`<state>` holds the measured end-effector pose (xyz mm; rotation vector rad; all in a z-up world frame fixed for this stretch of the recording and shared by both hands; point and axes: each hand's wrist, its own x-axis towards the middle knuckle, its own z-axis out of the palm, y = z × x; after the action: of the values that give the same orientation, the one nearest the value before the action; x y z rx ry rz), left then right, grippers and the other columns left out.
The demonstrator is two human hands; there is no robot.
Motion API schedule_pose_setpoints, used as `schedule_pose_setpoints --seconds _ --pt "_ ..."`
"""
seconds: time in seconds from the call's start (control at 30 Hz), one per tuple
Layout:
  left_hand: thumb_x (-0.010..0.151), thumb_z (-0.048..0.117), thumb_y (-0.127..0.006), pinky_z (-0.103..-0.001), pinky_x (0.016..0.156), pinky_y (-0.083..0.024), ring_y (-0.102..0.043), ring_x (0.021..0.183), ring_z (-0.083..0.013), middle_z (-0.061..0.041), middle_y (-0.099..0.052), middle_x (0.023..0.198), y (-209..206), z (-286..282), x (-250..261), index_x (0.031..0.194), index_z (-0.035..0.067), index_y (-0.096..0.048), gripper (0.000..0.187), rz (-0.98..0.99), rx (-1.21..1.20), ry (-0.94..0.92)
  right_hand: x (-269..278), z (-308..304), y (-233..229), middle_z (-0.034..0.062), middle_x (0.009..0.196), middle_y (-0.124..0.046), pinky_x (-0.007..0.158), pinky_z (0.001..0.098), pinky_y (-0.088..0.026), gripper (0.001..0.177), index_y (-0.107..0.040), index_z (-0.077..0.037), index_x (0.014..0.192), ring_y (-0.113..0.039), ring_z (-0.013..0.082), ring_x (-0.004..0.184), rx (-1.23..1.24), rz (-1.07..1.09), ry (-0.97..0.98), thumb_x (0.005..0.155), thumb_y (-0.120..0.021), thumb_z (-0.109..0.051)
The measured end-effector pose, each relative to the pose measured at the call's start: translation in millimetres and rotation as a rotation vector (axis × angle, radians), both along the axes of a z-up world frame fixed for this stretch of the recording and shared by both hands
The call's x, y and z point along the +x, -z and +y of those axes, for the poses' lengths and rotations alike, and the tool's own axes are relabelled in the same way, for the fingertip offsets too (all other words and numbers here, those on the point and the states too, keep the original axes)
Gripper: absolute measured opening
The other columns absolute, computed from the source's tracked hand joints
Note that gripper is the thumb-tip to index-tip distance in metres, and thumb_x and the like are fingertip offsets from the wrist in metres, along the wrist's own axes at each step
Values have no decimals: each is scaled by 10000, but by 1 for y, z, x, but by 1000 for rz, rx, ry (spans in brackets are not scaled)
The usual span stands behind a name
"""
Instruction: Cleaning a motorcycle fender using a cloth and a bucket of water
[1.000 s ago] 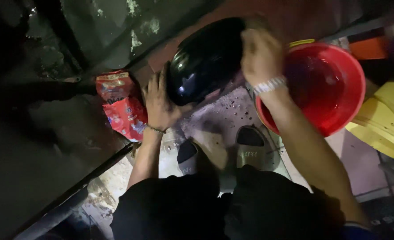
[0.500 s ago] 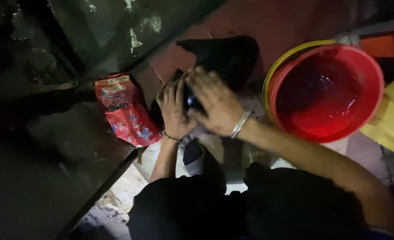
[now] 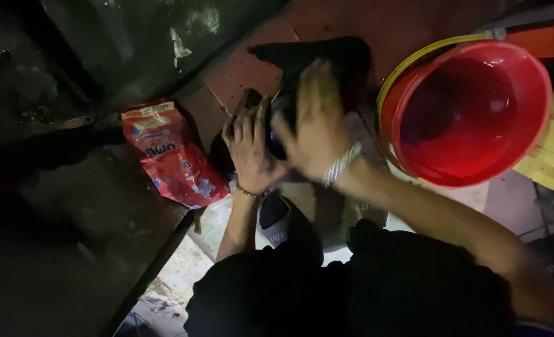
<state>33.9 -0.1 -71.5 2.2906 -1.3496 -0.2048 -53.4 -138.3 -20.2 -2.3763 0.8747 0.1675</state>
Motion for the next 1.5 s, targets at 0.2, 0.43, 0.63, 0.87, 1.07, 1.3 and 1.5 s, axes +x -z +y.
schedule_pose_setpoints --seconds 0.2,0.43,0.63,0.87,1.07,1.3,1.5 --pt "728 861 -511 -517 1181 -306 -552 1336 -298 -105 -590 1434 -3 -3 1 1524 89 -408 1113 47 -18 -5 -18 -31 -4 342 1605 -252 1249 515 -173 670 -420 -35 1561 -207 459 1512 -4 -94 -126 1095 -230 -477" --pt "893 694 -235 -508 1195 -305 -452 1447 -364 -198 -435 1568 3 9 -4 1543 73 -372 909 139 -86 -58 -31 2 13 246 1675 -225 1280 570 -134 763 -246 40 1604 -172 382 1571 -151 -199 -424 1084 -311 -515" --pt "708 870 -577 -569 1256 -279 -457 1442 -323 -155 -466 1523 51 26 -15 1454 63 -431 1109 143 -159 -210 -27 8 17 345 1653 -96 1304 610 -98 832 -168 124 1591 -74 480 1563 -82 -156 -204 1080 -434 -475" --pt "516 628 -913 -559 1289 -208 -390 1478 -373 -210 -412 1538 27 25 -14 1507 32 -354 1285 212 -139 -260 -33 -7 30 212 1602 -355 1275 608 -130 742 -370 -12 1559 -273 369 1535 -256 -239 -402 1018 -531 -494" --pt "705 922 -366 -527 1305 -228 -417 1514 -289 -128 -429 1583 26 22 -17 1516 70 -383 1176 235 -116 -298 -23 7 17 208 1670 -277 1242 630 -144 718 -350 -21 1605 -199 360 1561 -126 -201 -548 1061 -410 -486" --pt "859 620 -353 -522 1313 -221 -407 1501 -324 -186 -414 1572 43 31 -19 1525 58 -377 872 209 -105 -266 -18 39 26 234 1657 -312 1249 574 -161 693 -457 30 1585 -224 373 1549 -234 -178 -606 1092 -420 -456" --pt "572 732 -913 -551 1318 -232 -423 1515 -295 -82 -428 1585 29 25 -16 1513 110 -388 1244 244 -65 -296 -49 -28 33 230 1713 -137 1363 530 -137 637 -148 -27 1657 -142 381 1620 -105 -160 -161 1197 -446 -352"
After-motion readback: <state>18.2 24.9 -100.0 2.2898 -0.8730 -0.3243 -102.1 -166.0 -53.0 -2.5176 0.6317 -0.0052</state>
